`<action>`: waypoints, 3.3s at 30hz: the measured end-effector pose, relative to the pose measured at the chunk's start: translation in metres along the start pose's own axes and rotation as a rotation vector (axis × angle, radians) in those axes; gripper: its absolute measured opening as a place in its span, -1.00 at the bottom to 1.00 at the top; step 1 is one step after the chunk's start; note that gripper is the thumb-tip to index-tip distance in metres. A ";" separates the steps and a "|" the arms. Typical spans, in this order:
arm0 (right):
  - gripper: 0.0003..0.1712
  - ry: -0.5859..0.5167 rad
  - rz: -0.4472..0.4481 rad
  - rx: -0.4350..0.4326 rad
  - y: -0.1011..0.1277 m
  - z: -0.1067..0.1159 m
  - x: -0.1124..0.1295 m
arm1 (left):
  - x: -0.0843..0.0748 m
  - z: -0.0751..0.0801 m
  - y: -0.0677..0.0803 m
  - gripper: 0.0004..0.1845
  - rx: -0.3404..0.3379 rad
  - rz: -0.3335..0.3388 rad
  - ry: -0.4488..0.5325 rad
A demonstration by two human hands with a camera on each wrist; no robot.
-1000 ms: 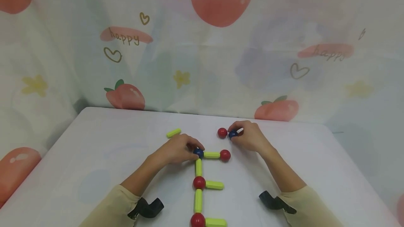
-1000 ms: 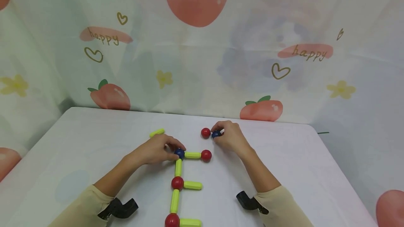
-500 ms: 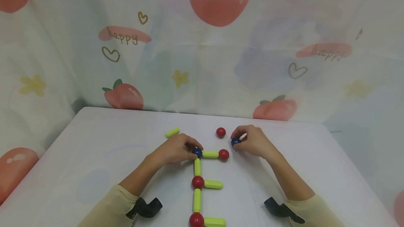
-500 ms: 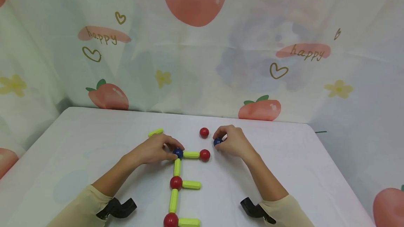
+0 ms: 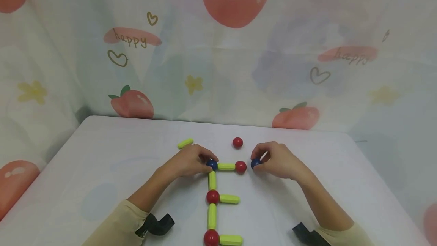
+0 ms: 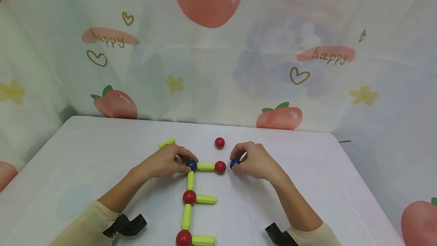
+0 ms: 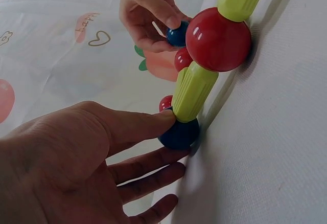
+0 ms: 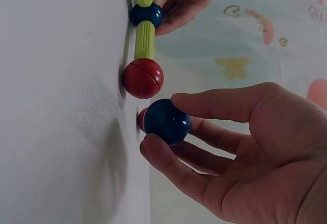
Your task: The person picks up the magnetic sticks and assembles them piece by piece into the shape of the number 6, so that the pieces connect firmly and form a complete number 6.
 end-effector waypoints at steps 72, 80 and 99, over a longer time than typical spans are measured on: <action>-0.74 0.254 0.187 0.212 0.031 -0.079 0.058 | 0.001 0.000 0.000 -0.71 -0.006 0.006 0.022; -0.75 0.247 0.192 0.219 0.031 -0.078 0.058 | 0.002 0.000 0.000 -0.70 -0.007 0.002 0.012; -0.73 0.204 0.206 0.229 0.032 -0.072 0.059 | 0.003 0.001 0.000 -0.69 -0.003 0.028 0.025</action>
Point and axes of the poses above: each hand's wrist, its own y-axis away from the middle knuckle, its own z-axis out of the back of the hand, x = y × z, the point moved 10 cm from there along -y, towards the middle knuckle, and after that the axes turned 2 degrees about y, right-handed, at the moved point
